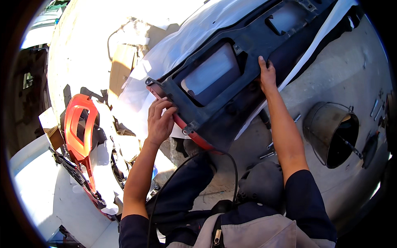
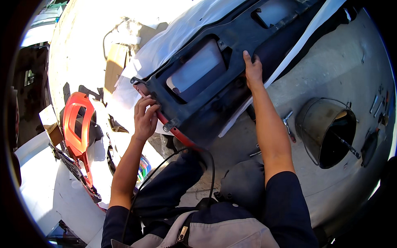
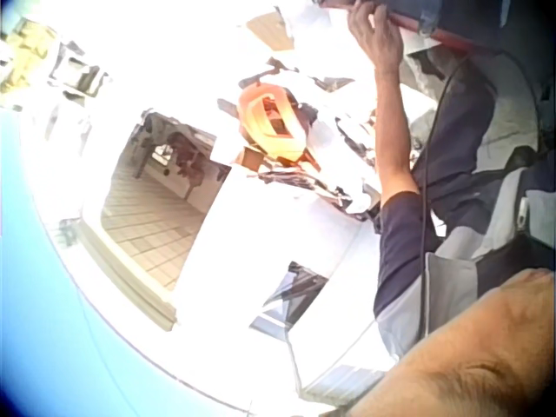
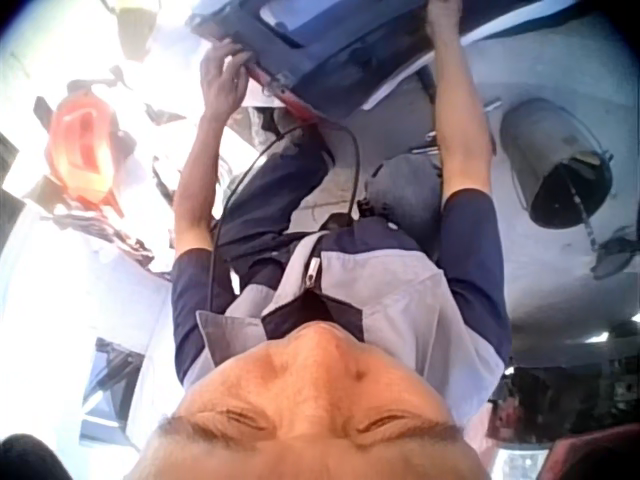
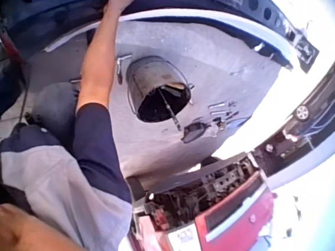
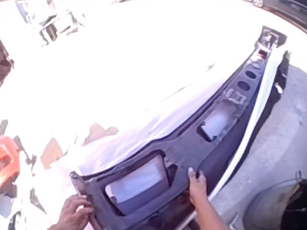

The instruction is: The person uses pliers to pull on the edge of a bumper, then uses a screwdriver and a wrench to fasten components on the side of the bumper.

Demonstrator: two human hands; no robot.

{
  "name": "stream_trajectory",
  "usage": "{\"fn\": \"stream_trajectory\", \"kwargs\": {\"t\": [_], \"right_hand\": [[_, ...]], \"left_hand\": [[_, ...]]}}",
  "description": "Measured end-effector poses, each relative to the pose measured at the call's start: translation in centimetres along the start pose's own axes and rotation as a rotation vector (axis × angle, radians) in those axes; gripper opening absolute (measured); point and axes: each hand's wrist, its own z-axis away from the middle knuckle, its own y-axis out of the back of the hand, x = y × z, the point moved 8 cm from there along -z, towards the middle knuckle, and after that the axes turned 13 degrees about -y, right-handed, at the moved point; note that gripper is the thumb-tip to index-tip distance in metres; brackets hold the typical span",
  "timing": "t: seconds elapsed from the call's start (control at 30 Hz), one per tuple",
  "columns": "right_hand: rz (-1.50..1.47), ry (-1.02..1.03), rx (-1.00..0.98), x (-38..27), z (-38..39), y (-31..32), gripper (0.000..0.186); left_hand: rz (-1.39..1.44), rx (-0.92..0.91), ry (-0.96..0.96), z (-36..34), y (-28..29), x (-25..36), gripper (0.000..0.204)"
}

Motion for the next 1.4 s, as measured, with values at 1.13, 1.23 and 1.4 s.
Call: {"fn": "stream_trajectory", "kwargs": {"t": [1.13, 1.23, 1.4], "right_hand": [[-0.388, -0.054, -0.318, -2.8, 3.3, -2.7, 0.059], [-0.353, -0.076, -0.372, -3.1, 3.7, -3.4, 0.071], [-0.177, -0.026, -0.413, -3.7, 3.8, -3.8, 0.093]], "left_hand": [[0.485, 0.211, 0.608, 1.8, -0.1, 2.9, 0.065], [1.009, 0.542, 0.825, 1.3, -0.4, 2.8, 0.051], [0.961, 0.631, 0.803, 1.2, -0.5, 0.8, 0.037]]}}
